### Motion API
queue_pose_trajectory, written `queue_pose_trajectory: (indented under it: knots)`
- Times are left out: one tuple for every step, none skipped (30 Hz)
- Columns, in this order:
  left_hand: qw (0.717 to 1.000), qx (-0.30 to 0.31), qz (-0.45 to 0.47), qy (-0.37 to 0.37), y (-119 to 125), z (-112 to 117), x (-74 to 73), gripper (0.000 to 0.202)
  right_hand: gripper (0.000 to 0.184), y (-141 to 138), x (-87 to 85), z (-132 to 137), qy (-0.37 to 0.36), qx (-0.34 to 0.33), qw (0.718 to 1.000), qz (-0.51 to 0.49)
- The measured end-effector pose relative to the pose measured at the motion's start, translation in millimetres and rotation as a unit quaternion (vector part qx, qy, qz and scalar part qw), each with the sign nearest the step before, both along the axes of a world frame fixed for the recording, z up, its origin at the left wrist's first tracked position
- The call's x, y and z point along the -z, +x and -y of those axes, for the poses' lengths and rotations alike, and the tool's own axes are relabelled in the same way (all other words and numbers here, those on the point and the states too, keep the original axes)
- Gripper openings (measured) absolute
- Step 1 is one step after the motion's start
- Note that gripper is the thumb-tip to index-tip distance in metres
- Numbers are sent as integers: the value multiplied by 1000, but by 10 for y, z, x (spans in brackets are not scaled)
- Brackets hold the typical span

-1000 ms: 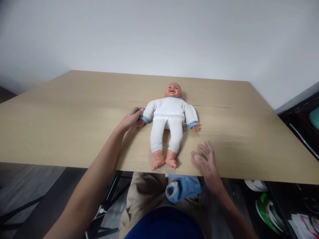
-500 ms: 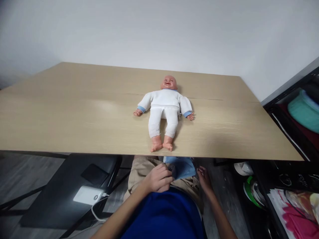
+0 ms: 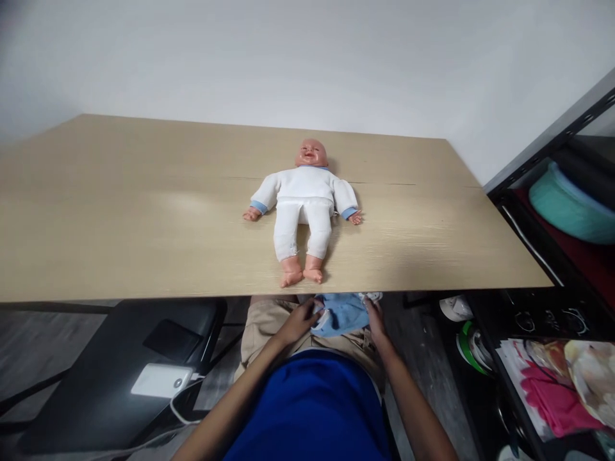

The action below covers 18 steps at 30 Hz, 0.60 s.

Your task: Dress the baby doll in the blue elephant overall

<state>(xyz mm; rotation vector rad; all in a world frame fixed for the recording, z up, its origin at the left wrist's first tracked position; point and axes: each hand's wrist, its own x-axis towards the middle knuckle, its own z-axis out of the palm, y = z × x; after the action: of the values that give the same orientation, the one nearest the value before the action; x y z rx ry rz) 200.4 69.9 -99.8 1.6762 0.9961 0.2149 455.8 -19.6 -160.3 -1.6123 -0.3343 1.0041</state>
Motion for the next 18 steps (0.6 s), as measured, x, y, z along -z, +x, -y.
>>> queue_pose_trajectory:
  knots:
    - [1000, 16, 1, -2, -29, 31, -91, 36, 76, -5, -78, 10, 3, 9, 1000, 12]
    - [999, 33, 3, -4, -79, 76, -213, 32, 77, -17, -173, 30, 3, 13, 1000, 24]
    - [999, 53, 5, -6, -146, 132, -367, 30, 77, -33, -287, 59, 5, 10, 999, 34]
    - [997, 76, 7, -10, -229, 194, -554, 30, 76, -54, -420, 94, 11, -1, 999, 43]
    - [995, 97, 4, -13, -320, 256, -771, 31, 74, -76, -576, 131, 17, -19, 998, 50]
    - [992, 125, -9, -11, -412, 311, -1014, 33, 70, -98, -757, 165, 26, -46, 997, 54]
    - [986, 163, -35, 5, -495, 352, -1275, 35, 66, -119, -961, 191, 34, -76, 995, 57]
    - [983, 179, -39, 21, -563, 373, -1541, 39, 61, -138, -1188, 205, 44, -110, 991, 57]
    - [981, 188, -33, 35, -608, 370, -1800, 43, 55, -156, -1434, 202, 60, -163, 983, 60]
    - [979, 194, -29, 50, -630, 341, -2041, 44, 48, -174, -1693, 182, 92, -252, 959, 93]
    - [979, 193, -6, 61, -627, 286, -2252, 39, 41, -191, -1958, 143, 139, -340, 921, 132]
    - [980, 182, 35, 77, -604, 206, -2427, 33, 34, -208, -2219, 88, 190, -409, 876, 170]
    - [978, 162, 85, 100, -565, 102, -2564, 31, 28, -226, -2470, 19, 237, -455, 836, 196]
    - [975, 137, 123, 127, -517, -22, -2665, 34, 24, -243, -2703, -62, 266, -471, 813, 216]
    - [969, 108, 158, 157, -464, -163, -2736, 45, 22, -259, -2914, -152, 296, -483, 790, 235]
    - [962, 87, 191, 176, -411, -319, -2784, 59, 21, -271, -3101, -249, 306, -489, 777, 254]
    - [955, 78, 223, 181, -361, -487, -2821, 69, 21, -278, -3264, -353, 307, -486, 773, 270]
    - [948, 87, 253, 173, -315, -662, -2855, 74, 23, -279, -3403, -463, 310, -483, 769, 283]
